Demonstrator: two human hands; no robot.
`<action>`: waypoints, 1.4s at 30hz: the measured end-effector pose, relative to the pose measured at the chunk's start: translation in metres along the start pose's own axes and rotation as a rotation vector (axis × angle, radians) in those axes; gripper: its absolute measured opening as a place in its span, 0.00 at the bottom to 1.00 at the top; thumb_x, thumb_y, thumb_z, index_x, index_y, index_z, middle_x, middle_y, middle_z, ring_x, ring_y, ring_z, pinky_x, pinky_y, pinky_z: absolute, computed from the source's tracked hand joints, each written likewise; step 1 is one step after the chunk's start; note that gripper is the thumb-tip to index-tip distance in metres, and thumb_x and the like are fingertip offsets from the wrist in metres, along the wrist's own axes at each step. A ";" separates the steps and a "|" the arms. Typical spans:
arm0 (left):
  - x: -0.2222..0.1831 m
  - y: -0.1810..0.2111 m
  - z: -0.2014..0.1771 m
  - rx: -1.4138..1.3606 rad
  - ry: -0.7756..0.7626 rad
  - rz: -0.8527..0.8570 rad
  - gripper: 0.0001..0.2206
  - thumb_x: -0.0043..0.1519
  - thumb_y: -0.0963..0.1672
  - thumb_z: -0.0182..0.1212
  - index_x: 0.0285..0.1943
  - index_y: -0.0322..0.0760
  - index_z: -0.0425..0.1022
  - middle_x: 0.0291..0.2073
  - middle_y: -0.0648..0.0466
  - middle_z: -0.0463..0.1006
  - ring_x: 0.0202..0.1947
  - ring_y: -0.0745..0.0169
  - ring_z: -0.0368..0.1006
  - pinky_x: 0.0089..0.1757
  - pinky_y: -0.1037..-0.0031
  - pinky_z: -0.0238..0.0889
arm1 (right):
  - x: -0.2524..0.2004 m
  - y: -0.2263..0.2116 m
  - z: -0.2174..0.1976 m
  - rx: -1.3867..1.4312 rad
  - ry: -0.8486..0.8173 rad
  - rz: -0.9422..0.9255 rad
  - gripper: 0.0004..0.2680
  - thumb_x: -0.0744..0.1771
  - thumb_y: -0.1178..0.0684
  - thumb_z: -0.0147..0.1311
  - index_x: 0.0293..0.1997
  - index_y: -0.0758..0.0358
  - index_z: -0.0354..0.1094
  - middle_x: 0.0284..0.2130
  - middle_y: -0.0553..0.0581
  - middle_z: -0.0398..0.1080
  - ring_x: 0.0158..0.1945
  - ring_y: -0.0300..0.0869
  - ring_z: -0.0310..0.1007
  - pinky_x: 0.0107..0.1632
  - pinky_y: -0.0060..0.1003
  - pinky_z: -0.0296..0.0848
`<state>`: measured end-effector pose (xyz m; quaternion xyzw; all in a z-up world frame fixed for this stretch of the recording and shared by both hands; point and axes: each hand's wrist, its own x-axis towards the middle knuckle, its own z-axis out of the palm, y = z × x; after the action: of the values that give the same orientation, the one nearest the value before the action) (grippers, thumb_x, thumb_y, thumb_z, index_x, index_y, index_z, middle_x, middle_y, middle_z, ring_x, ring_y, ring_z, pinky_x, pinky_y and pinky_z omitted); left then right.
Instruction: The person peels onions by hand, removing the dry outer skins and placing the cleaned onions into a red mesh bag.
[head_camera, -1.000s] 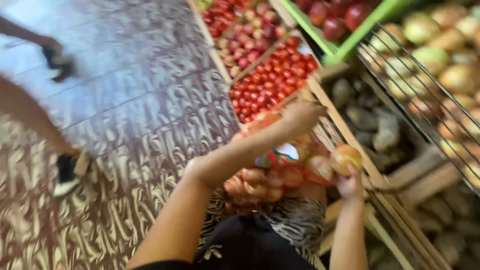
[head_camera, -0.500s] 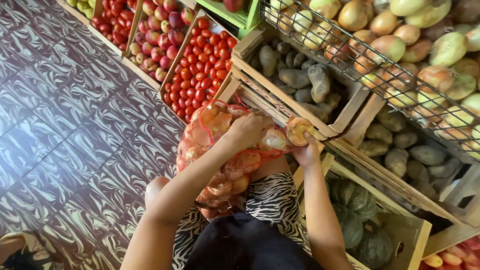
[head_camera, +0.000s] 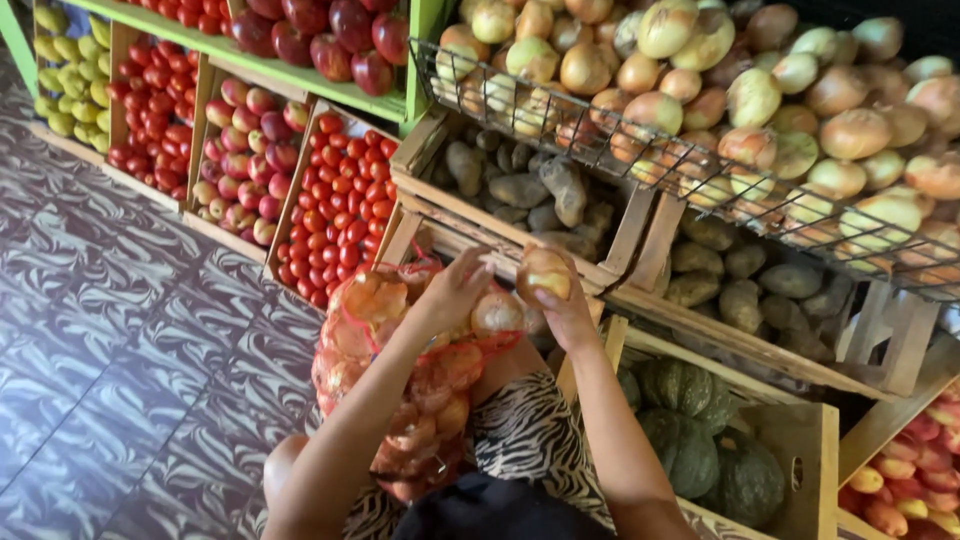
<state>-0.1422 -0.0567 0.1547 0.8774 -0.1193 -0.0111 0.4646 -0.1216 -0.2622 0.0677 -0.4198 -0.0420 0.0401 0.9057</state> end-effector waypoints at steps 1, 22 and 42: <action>0.002 0.004 -0.002 -0.316 -0.055 -0.238 0.19 0.65 0.50 0.53 0.66 0.53 0.66 0.55 0.41 0.73 0.51 0.35 0.75 0.48 0.52 0.73 | 0.000 0.002 0.009 -0.189 -0.056 -0.060 0.29 0.58 0.61 0.68 0.66 0.53 0.58 0.55 0.56 0.69 0.58 0.44 0.70 0.59 0.46 0.72; -0.061 -0.030 -0.044 -0.985 0.461 -0.447 0.36 0.51 0.42 0.77 0.69 0.44 0.63 0.51 0.38 0.76 0.40 0.46 0.78 0.32 0.59 0.79 | 0.022 0.035 0.129 -0.642 -0.016 -0.324 0.06 0.62 0.62 0.61 0.39 0.61 0.72 0.35 0.57 0.74 0.43 0.45 0.74 0.50 0.40 0.72; -0.051 0.029 -0.048 -0.170 0.365 -0.301 0.21 0.68 0.54 0.40 0.57 0.46 0.76 0.46 0.35 0.80 0.51 0.27 0.72 0.51 0.40 0.65 | -0.007 -0.014 0.134 -0.070 -0.166 0.590 0.23 0.66 0.39 0.57 0.66 0.53 0.59 0.55 0.66 0.70 0.49 0.59 0.77 0.45 0.56 0.80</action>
<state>-0.1912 -0.0218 0.2009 0.8306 0.0999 0.0683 0.5436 -0.1431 -0.1702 0.1640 -0.4403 0.0065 0.3339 0.8334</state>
